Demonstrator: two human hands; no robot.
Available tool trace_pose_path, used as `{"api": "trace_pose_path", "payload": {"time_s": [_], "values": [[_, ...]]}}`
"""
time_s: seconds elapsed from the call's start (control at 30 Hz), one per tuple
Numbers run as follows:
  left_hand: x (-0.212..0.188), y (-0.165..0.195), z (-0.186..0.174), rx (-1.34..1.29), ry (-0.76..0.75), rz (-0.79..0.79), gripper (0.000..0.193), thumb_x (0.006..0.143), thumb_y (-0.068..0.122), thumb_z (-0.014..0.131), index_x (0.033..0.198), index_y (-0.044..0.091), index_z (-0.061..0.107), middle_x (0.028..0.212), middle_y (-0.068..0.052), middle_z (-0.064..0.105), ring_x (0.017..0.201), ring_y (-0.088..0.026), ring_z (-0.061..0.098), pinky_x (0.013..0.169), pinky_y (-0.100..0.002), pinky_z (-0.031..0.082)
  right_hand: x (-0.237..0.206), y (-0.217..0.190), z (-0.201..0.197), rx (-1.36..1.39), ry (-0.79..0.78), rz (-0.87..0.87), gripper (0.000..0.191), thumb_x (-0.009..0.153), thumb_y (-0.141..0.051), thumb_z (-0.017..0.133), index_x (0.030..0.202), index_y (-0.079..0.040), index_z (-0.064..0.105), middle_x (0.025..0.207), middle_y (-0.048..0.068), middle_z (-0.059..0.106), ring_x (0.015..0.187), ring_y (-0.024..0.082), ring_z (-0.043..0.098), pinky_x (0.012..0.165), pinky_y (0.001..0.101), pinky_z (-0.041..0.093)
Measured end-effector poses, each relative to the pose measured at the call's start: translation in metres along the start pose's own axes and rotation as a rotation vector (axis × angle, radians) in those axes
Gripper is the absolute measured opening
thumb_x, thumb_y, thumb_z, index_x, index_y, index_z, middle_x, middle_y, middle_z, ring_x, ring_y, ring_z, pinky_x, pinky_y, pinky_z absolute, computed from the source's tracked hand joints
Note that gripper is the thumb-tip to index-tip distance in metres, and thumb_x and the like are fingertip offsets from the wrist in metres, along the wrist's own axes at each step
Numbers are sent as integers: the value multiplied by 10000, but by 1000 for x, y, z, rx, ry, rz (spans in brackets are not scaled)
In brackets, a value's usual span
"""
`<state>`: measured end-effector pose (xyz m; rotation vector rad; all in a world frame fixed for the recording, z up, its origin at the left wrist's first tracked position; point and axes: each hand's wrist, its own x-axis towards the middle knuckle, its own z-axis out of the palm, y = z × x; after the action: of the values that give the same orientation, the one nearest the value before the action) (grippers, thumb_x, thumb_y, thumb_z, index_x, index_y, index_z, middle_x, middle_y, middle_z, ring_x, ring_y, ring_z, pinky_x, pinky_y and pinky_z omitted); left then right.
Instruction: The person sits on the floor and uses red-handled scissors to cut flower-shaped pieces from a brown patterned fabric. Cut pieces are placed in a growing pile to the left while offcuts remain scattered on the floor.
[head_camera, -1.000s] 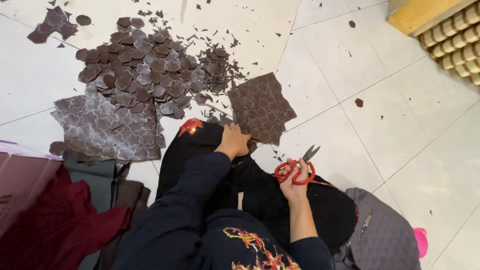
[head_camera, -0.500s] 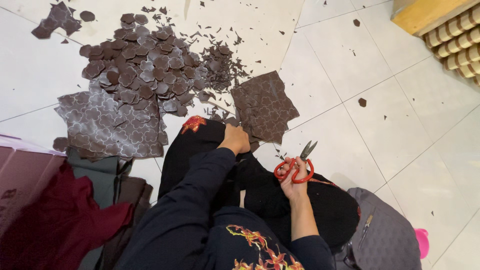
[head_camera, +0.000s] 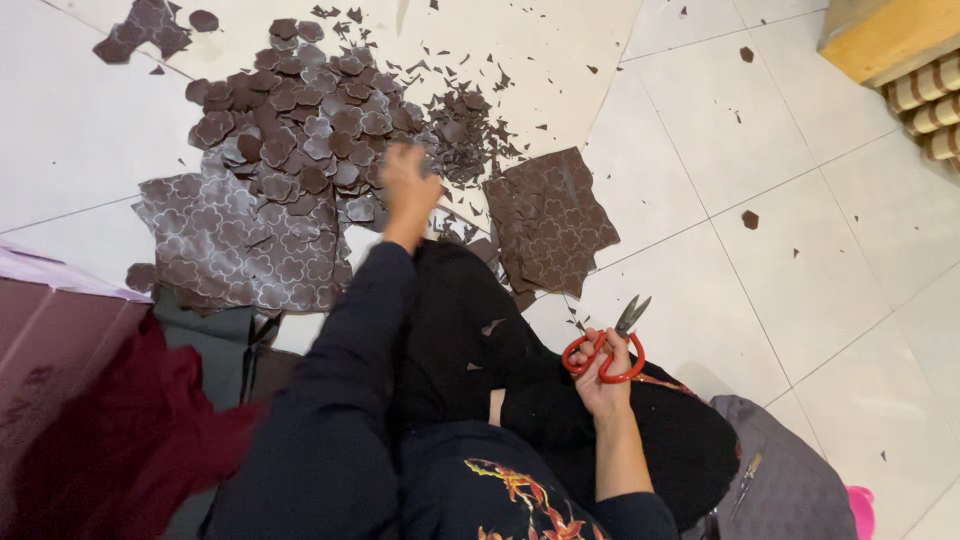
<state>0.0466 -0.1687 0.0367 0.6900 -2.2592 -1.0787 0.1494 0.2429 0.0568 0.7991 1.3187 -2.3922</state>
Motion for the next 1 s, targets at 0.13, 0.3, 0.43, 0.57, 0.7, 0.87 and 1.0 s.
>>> {"api": "trace_pose_path", "payload": {"time_s": [0.13,0.3,0.43,0.57,0.7,0.87,1.0], "values": [[36,-37,-56,175,-69,-250,575,793,190,744,1340,64,619,1610,-216,231,1396,-495,321,1112,-573,366,1,0,-4,-1,-81,34,320,986,-365,603,983,-45,593,735,5,477,649,140,487,612,293,482],[48,-57,-86,316,-228,-327,516,787,206,746,1283,93,662,1661,-187,161,1457,-473,229,1147,-638,273,2,1,-5,-36,-56,39,352,978,-377,586,974,-26,608,697,7,448,629,144,480,601,286,477],[52,-68,-84,340,-235,-213,391,753,190,747,1142,157,763,1669,-154,197,1493,-464,162,1175,-681,137,-3,0,1,-81,-66,11,318,985,-355,614,954,-39,601,690,-2,447,626,135,472,601,295,474],[56,-69,-74,555,-302,-120,265,771,197,754,1017,103,793,1624,-123,367,1534,-432,168,1175,-729,10,-11,5,9,-260,-88,4,345,926,-384,647,971,-42,646,690,26,497,632,179,532,616,309,486],[60,-66,-68,641,-352,-135,257,783,196,742,1016,106,798,1531,-106,474,1546,-399,167,1173,-735,-51,5,17,20,-870,-53,-131,348,865,-402,714,1011,-94,648,754,79,594,678,241,572,622,376,466],[59,-68,-64,567,-298,-117,285,808,189,709,1065,79,769,1432,-93,526,1487,-394,243,1150,-755,-22,53,27,25,-1626,-136,-487,557,815,-455,718,1168,-26,672,965,225,728,884,361,698,796,435,531],[61,-65,-61,349,-126,-3,305,831,155,713,1120,57,728,1372,-91,532,1434,-367,325,1157,-761,37,70,27,46,-1854,-87,-317,475,818,-433,725,1019,-3,708,962,250,741,922,384,706,859,454,543]]}}
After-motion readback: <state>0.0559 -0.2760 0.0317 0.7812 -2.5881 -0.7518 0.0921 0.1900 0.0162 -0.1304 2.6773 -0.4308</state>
